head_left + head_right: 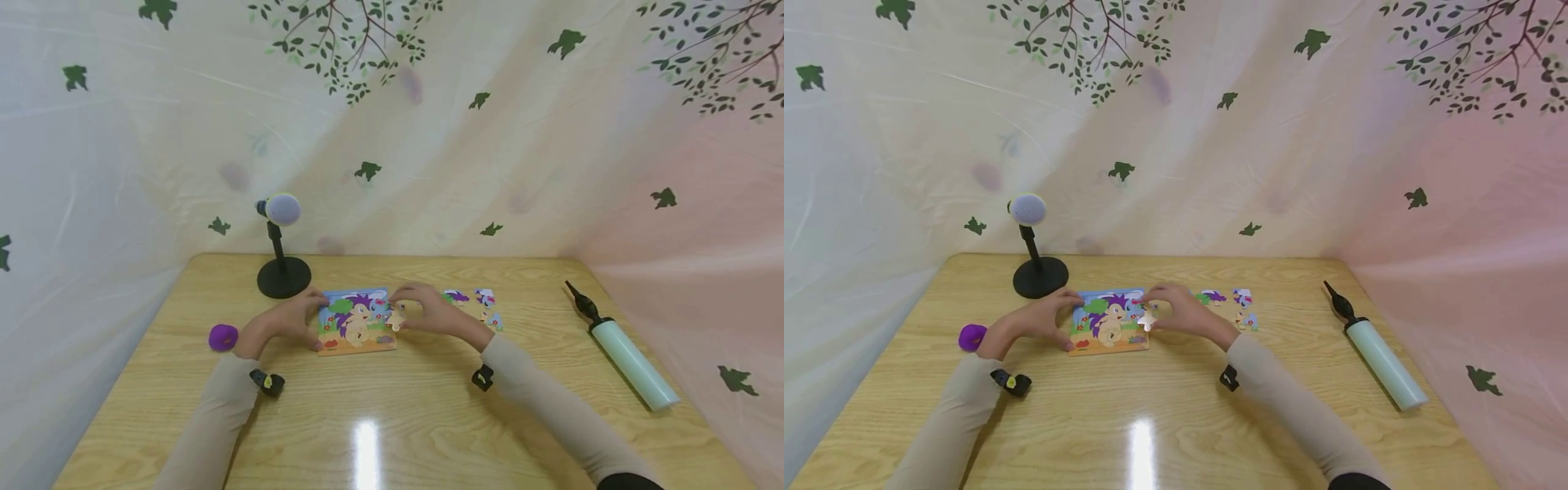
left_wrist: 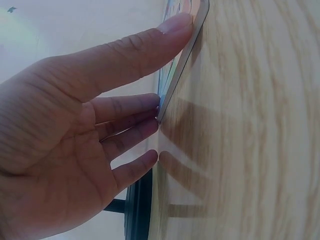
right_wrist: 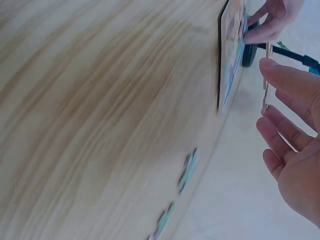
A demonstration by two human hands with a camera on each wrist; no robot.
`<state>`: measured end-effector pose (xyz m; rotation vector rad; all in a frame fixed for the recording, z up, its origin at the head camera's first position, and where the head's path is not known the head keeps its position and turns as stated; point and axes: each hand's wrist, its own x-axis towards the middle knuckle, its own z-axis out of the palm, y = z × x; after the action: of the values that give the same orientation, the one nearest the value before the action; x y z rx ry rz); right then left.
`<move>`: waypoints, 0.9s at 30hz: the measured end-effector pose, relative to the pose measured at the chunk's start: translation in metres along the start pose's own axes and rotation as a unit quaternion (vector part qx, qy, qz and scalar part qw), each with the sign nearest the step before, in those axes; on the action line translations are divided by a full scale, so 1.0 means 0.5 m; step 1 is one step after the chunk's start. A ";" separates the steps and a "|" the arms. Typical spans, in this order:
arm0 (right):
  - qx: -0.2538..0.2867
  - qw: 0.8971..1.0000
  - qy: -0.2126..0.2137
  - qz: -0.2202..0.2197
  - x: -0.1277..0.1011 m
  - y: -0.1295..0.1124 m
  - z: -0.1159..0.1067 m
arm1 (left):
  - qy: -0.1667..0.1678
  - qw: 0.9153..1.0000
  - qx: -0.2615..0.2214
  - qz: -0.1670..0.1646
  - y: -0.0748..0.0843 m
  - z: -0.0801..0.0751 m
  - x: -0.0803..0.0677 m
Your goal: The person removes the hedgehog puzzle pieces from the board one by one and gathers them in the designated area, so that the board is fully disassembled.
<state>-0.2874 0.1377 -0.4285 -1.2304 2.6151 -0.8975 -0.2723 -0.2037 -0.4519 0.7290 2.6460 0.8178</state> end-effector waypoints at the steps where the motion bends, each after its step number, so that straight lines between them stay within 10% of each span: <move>1: -0.002 1.000 0.003 0.001 -0.007 0.004 -0.005 | 0.000 1.000 -0.001 0.000 -0.001 0.000 -0.001; 27: -0.029 0.996 -0.019 0.082 -0.150 0.109 -0.108 | -0.010 1.000 -0.001 0.003 0.001 -0.005 -0.003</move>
<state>-0.2924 0.2446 -0.4252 -1.0144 2.6834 -0.7671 -0.2718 -0.2055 -0.4494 0.7413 2.6260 0.8109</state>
